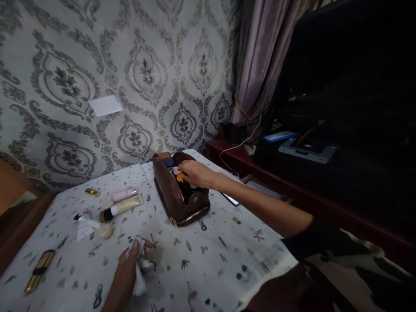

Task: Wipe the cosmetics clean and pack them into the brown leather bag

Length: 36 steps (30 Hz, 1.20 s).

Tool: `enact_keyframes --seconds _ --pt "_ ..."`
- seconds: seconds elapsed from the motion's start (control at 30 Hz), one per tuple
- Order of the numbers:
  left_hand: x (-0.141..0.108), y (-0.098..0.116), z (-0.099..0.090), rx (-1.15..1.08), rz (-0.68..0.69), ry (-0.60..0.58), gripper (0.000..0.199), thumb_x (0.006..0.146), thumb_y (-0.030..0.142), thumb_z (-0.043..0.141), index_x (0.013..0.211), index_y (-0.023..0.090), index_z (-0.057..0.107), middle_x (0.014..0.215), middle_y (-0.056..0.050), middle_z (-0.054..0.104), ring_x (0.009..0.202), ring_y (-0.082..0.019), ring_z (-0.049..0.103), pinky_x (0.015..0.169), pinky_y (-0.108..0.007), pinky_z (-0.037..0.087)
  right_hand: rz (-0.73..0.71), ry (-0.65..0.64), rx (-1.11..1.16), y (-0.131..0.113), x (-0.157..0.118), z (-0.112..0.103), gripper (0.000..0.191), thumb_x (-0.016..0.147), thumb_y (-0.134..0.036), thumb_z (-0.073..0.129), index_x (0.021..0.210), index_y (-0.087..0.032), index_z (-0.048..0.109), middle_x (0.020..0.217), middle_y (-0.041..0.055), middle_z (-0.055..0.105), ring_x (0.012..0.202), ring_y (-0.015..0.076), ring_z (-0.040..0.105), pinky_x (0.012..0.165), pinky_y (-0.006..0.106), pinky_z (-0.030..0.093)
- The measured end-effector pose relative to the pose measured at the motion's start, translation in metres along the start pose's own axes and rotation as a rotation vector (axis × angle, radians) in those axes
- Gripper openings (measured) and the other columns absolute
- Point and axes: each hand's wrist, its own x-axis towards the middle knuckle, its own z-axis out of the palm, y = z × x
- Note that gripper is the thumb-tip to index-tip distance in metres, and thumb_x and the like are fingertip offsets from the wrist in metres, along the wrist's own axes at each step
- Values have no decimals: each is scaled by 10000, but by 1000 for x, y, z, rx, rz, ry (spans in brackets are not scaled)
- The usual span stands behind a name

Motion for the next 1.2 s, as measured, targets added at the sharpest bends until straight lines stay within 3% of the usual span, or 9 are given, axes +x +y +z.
enact_keyframes --seconds 0.17,0.27,0.4,0.6,0.7,0.83,1.0,1.1,1.2 --pt "-6 10 2 -59 18 -38 714 727 835 467 862 173 697 634 4 545 571 -171 543 504 -257 448 -13 296 266 -14 -17 5 192 915 -158 518 963 -167 704 998 101 697 923 214 642 809 293 434" --pt "-11 18 2 -61 73 -46 665 770 790 465 851 172 697 646 -4 553 570 -164 550 520 -252 459 -31 347 422 -31 -29 17 174 911 -230 531 868 -196 697 864 62 716 803 200 642 719 283 420" --pt "-10 19 -1 -68 124 -53 656 811 755 428 856 159 695 652 -10 564 543 -146 524 522 -235 437 -79 243 605 -65 -40 40 304 902 -392 545 669 -207 609 572 2 594 539 143 508 551 260 321" --pt "1 9 -8 -98 155 64 631 831 733 429 845 151 672 630 -1 573 535 -141 522 545 -244 441 -119 132 862 -113 -38 89 521 907 -529 487 508 -199 423 468 -29 400 484 107 361 514 257 246" --pt "7 7 -18 -107 155 202 565 847 682 465 841 152 663 675 -8 591 574 -143 538 573 -246 448 -36 33 1068 -132 -32 114 477 870 -565 495 555 -206 478 465 -21 467 478 121 418 512 252 293" --pt "20 12 -46 -93 188 377 458 871 580 491 919 155 654 788 -32 640 643 -154 578 624 -255 468 202 -160 1457 -153 -27 135 388 749 -588 597 725 -201 585 493 -34 510 434 113 418 448 234 272" --pt "46 14 -83 387 417 527 394 951 426 382 1051 148 643 1000 -102 662 958 -237 614 897 -357 472 393 -227 1756 -171 -26 145 384 630 -525 694 765 -174 617 544 -33 529 447 80 402 430 205 200" --pt "53 3 -86 530 455 502 318 921 363 475 1108 171 646 1084 -116 626 1094 -276 557 994 -416 426 393 -204 1772 -175 -28 151 360 625 -497 709 749 -173 614 546 -31 544 453 80 418 436 203 230" --pt "55 -11 -80 797 449 483 370 933 361 489 1253 204 588 1220 -130 567 1189 -294 502 956 -418 463 336 -206 1761 -174 -32 156 347 663 -491 698 765 -171 609 566 -24 577 466 83 450 454 205 285"
